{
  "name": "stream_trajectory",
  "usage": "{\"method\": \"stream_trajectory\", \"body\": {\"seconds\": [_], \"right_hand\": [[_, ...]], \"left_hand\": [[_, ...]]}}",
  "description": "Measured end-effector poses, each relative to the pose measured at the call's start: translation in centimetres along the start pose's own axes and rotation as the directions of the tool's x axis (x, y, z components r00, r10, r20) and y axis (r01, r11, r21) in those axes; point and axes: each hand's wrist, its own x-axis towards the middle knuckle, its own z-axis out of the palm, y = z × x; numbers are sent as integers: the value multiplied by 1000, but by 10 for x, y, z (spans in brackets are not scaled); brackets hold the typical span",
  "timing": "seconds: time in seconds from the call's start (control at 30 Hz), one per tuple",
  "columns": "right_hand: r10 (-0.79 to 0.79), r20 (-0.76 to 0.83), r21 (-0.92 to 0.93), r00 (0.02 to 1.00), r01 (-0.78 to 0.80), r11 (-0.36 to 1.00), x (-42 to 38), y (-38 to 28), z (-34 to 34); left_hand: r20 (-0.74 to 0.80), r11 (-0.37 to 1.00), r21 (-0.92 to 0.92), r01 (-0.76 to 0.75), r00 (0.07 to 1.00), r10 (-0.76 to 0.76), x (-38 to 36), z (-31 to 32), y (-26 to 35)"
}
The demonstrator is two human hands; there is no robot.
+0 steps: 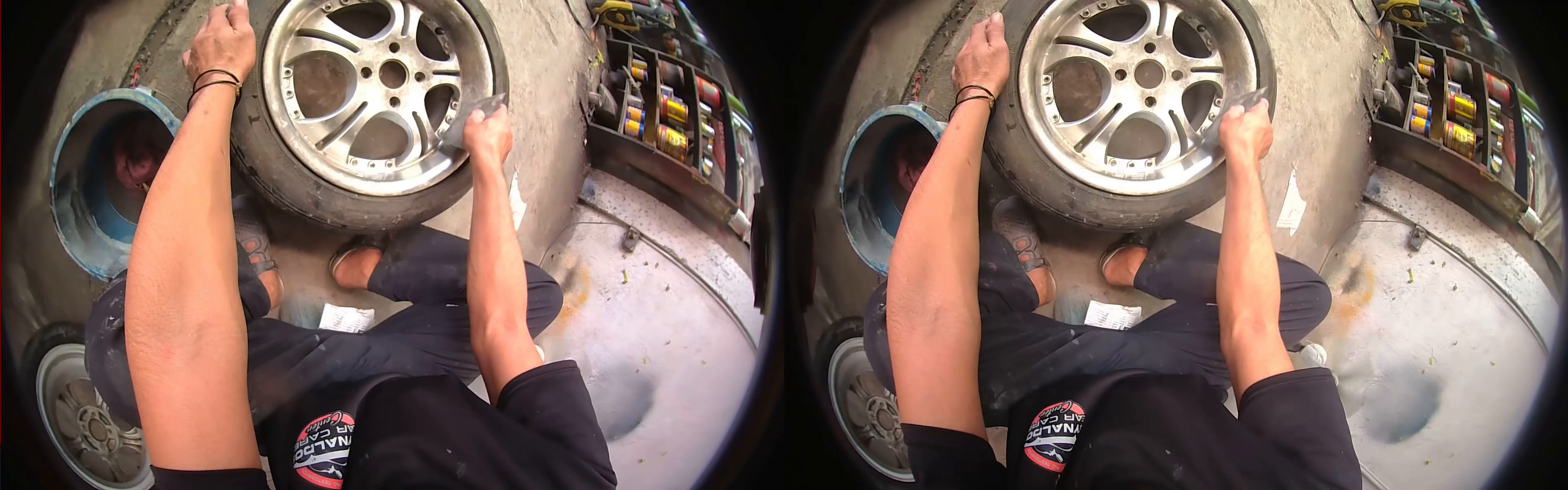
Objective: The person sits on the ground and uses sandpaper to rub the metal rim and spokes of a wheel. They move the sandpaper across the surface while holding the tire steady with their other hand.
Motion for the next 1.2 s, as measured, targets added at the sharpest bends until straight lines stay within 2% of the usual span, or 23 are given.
{"method": "stream_trajectory", "body": {"seconds": [0.07,0.17,0.27,0.33,0.43,0.53,0.6,0.67,0.8,0.87,1.0,1.07,1.1,1.13,1.2], "right_hand": [[24,26,21,999,-24,999,-2,7,2],[72,53,-78,996,-68,995,1,-11,-5],[21,-15,-31,1000,-22,999,10,-5,0],[48,24,-59,999,-47,997,16,-12,1],[-19,-55,-38,998,17,999,6,-12,3],[-22,15,-101,1000,24,995,23,0,-5],[-194,-14,-105,981,191,976,67,-21,-15],[-223,-3,-105,975,221,970,94,-51,-35],[-277,59,-227,959,283,932,118,-23,-45],[-346,202,-77,916,367,927,88,-3,-60],[-303,288,-124,908,350,929,56,20,-50],[-172,419,-381,891,345,858,51,13,-38],[-105,397,-394,912,273,878,51,4,-32],[-110,401,-389,909,278,878,55,-7,-25],[-14,380,-417,925,185,890,65,-30,-17]], "left_hand": [[30,1000,-1,-1,1000,1,0,-1,1],[19,998,-57,-15,1000,17,2,0,-3],[-2,999,-52,2,1000,-2,-1,-4,3],[49,998,-59,-16,999,19,-5,4,-7],[-14,996,-80,-42,999,41,2,-3,0],[11,999,-40,11,1000,-11,3,0,0],[9,999,-41,-35,999,36,2,6,-6],[-21,997,-41,-69,997,68,3,6,-11],[-7,998,-53,-18,1000,18,3,-2,2],[8,1000,-23,-4,1000,5,0,-3,0],[23,999,-14,-33,999,34,3,3,-4],[6,1000,-10,-26,1000,26,1,1,-4],[2,1000,-7,-21,1000,21,1,1,-5],[-1,1000,-8,-22,1000,22,1,0,-5],[-2,1000,-7,-28,1000,28,1,0,-3]]}}
